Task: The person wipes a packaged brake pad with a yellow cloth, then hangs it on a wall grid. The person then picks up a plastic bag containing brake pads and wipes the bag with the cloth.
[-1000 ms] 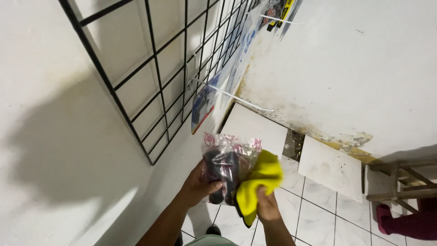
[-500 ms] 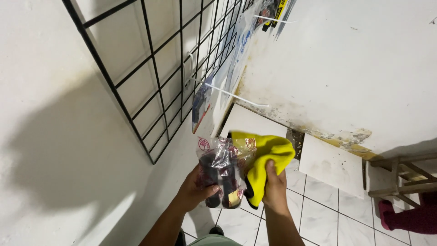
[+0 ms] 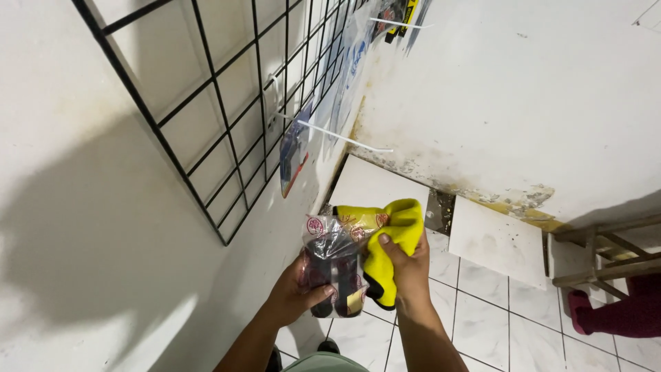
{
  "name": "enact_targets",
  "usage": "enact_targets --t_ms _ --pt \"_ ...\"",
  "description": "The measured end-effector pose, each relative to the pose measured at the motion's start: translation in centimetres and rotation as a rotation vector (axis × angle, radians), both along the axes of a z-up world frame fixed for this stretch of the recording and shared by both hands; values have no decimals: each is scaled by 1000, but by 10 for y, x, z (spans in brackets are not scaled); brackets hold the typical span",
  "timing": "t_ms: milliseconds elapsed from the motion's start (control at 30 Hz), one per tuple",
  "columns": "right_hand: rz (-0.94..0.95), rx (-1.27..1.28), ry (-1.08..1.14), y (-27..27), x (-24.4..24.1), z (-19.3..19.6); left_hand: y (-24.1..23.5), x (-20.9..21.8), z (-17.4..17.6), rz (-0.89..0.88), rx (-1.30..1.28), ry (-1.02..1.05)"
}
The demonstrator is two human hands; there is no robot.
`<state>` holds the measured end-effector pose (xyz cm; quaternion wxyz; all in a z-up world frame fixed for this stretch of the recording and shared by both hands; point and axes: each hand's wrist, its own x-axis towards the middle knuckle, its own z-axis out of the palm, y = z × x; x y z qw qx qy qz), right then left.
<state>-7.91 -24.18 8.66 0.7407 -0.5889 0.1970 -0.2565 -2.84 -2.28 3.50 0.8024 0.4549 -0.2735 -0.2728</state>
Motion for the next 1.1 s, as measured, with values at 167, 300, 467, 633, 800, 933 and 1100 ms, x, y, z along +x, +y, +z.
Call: enact_targets --t_ms 167,300,467,633,800,933,1100 --pt "-81 170 73 -18 -9 -43 4 3 -21 36 -48 8" --pt "386 49 -289 -21 -9 -71 7 5 -17 43 -57 -3" --pt "283 -82 -163 8 -1 3 5 0 -14 3 70 30" --pt "-36 -65 121 9 2 33 4 -3 -15 28 179 33" --pt "-146 209 -54 -32 -4 -35 5 1 -24 56 -95 75" --pt "297 22 -163 -13 -19 -70 4 5 -31 100 -56 99" --pt "239 -265 -163 23 -12 -18 -1 0 -25 90 72 72"
